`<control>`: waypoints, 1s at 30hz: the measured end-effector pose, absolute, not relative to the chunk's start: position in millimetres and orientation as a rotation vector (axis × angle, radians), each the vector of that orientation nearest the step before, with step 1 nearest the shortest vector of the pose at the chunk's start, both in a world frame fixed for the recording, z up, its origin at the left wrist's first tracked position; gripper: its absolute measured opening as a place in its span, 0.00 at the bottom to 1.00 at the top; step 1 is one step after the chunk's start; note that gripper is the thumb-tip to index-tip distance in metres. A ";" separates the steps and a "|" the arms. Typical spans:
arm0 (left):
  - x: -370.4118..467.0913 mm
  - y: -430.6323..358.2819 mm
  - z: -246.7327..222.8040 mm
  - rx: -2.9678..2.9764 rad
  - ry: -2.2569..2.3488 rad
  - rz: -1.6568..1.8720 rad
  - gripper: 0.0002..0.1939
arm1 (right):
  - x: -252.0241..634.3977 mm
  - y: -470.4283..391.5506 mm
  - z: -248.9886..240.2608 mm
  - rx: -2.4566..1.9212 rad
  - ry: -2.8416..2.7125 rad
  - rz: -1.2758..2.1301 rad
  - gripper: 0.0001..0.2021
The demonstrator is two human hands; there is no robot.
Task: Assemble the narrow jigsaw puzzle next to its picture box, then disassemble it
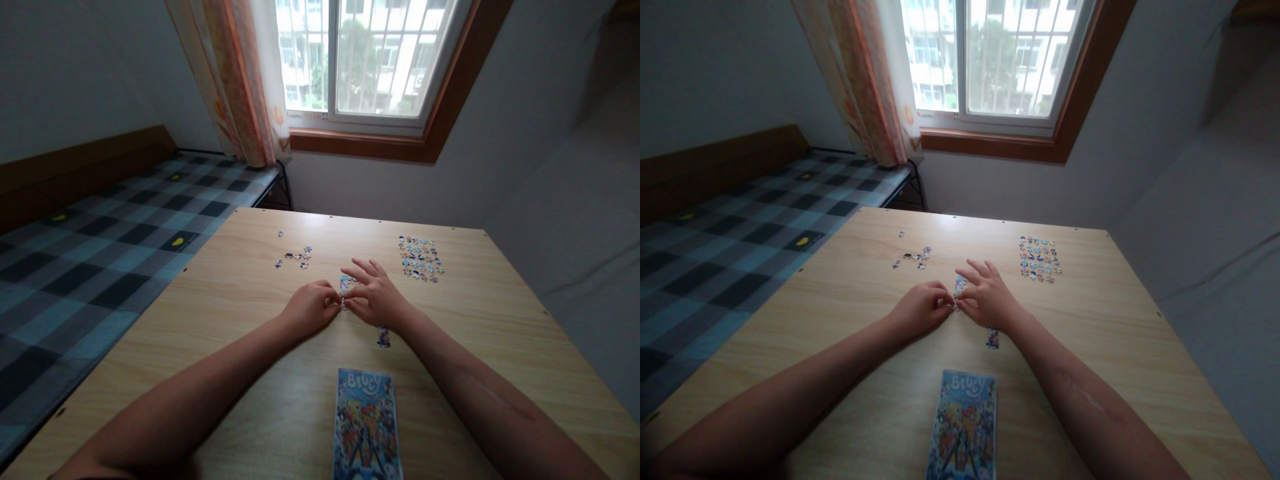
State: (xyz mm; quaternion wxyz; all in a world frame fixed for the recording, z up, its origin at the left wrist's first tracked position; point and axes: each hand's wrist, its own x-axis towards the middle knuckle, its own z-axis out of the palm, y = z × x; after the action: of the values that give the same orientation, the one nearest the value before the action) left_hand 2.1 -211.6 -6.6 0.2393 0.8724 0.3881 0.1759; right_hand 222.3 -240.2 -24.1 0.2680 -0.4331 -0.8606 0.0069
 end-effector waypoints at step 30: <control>-0.9 -210.6 -13.0 2.520 1.059 0.482 0.08 | 222.6 -237.4 -26.8 -1.150 -2.329 -0.016 0.05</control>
State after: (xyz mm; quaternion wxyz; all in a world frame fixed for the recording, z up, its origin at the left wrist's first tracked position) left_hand -0.9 -210.6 -13.0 0.1821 0.8927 0.3752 0.1707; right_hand 222.6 -237.4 -26.8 0.2689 -0.4265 -0.8636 -0.0060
